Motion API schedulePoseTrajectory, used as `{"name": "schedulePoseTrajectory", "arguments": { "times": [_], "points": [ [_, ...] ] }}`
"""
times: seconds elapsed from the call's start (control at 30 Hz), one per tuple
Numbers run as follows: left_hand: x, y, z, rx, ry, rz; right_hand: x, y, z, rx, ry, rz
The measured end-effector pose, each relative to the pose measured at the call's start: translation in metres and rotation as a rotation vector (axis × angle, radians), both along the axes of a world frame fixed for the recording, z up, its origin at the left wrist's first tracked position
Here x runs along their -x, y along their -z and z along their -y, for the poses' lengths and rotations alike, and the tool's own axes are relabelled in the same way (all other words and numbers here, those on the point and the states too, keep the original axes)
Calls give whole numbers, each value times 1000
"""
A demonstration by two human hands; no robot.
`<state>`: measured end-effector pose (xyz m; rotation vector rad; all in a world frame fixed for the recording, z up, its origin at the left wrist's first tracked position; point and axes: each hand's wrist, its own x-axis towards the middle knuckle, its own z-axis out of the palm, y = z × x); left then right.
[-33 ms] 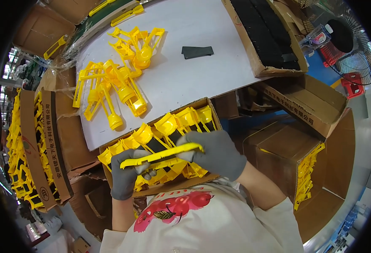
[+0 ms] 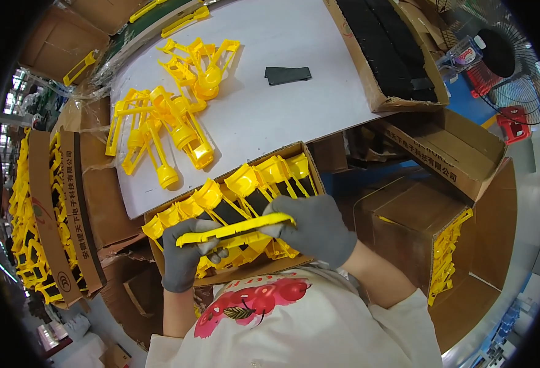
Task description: Assembling black components into yellow plastic housings on a production line.
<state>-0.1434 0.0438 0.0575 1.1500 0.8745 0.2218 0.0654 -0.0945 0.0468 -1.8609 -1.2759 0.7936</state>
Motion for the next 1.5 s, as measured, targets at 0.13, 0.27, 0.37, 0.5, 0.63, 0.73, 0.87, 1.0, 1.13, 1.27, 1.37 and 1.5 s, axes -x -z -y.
{"name": "schedulePoseTrajectory", "arguments": {
  "times": [0.13,0.27,0.37,0.5,0.63,0.73,0.87,1.0,1.13,1.27,1.37,1.5],
  "points": [
    [3,-6,7,-11,14,-78,21,10,14,33,55,27],
    [7,-12,6,-41,10,-186,28,19,14,31,24,125],
    [17,-24,-12,-72,139,-205,24,8,4,67,-69,48],
    [46,-31,-81,33,298,-417,5,-8,-13,89,56,-146],
    [35,-23,-110,-418,659,-751,-37,-2,-35,88,157,23],
    [26,-15,-126,-892,573,-705,-62,0,-53,70,229,81],
    [-24,12,-162,-1306,364,-576,-125,48,-94,-93,288,377],
    [-71,52,-170,-1486,456,-413,-179,63,-130,-58,256,555],
    [-71,56,-181,-1379,468,-447,-187,67,-152,-39,285,815],
    [-59,49,-177,-1503,523,-426,-198,58,-149,-115,145,814],
    [-64,67,-171,-1508,497,-477,-181,42,-155,-65,39,749],
    [-58,40,-151,-1578,333,-491,-188,64,-169,72,-89,692]
  ]
}}
